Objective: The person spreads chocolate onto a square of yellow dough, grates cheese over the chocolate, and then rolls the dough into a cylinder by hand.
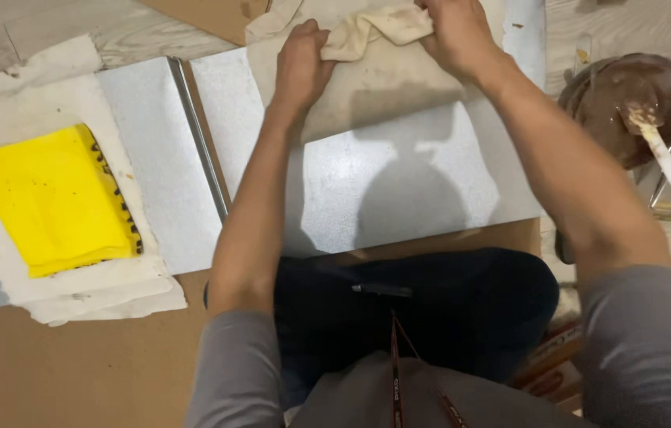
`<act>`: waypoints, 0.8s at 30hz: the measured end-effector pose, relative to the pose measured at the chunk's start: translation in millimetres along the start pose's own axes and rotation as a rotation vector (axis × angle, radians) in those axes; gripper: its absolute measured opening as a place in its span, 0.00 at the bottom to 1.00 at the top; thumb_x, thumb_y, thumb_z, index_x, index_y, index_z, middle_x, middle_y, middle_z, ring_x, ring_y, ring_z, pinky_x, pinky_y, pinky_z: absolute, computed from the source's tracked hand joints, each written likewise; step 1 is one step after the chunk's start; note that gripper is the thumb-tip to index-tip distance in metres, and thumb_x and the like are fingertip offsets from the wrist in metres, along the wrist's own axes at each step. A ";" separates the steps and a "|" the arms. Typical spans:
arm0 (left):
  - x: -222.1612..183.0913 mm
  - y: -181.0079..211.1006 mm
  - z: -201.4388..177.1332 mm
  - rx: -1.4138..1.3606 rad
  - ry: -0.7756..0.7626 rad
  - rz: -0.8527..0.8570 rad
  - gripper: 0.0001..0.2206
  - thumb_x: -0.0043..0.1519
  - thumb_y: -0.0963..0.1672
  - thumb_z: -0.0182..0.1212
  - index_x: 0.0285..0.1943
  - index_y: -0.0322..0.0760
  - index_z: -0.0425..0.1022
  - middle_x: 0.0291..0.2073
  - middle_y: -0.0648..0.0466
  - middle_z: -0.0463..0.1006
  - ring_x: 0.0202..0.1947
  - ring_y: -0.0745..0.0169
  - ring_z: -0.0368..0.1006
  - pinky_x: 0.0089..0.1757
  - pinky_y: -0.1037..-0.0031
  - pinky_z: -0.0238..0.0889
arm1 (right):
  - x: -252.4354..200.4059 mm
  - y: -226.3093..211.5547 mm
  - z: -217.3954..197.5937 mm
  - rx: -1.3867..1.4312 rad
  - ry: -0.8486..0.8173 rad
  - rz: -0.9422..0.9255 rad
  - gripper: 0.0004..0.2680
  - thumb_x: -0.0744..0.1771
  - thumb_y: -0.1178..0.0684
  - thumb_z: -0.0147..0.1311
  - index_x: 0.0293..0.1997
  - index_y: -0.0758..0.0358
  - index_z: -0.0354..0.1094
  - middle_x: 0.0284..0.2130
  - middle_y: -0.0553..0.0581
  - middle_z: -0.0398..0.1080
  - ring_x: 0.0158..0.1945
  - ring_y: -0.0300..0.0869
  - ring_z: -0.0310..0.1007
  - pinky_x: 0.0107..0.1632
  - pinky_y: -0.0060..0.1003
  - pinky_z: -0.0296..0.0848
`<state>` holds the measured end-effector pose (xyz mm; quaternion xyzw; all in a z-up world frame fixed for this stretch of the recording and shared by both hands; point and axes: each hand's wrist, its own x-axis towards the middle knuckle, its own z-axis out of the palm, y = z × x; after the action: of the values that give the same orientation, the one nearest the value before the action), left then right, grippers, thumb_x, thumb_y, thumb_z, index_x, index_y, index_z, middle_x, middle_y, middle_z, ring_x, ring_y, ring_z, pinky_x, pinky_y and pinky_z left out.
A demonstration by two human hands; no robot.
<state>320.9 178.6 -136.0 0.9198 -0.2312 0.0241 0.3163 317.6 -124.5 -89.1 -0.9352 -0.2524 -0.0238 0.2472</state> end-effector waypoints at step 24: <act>49.5 -11.3 -13.2 -0.332 -0.469 -0.481 0.11 0.59 0.47 0.50 0.39 0.42 0.79 0.41 0.54 0.82 0.45 0.57 0.76 0.43 0.68 0.65 | 54.9 -15.7 -36.4 0.337 -0.561 0.449 0.12 0.71 0.52 0.50 0.64 0.55 0.64 0.55 0.58 0.70 0.58 0.53 0.68 0.57 0.48 0.65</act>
<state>371.3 174.0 -122.4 0.8644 -0.0753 -0.2999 0.3964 360.7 -104.8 -40.9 -0.8837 -0.0997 0.3289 0.3177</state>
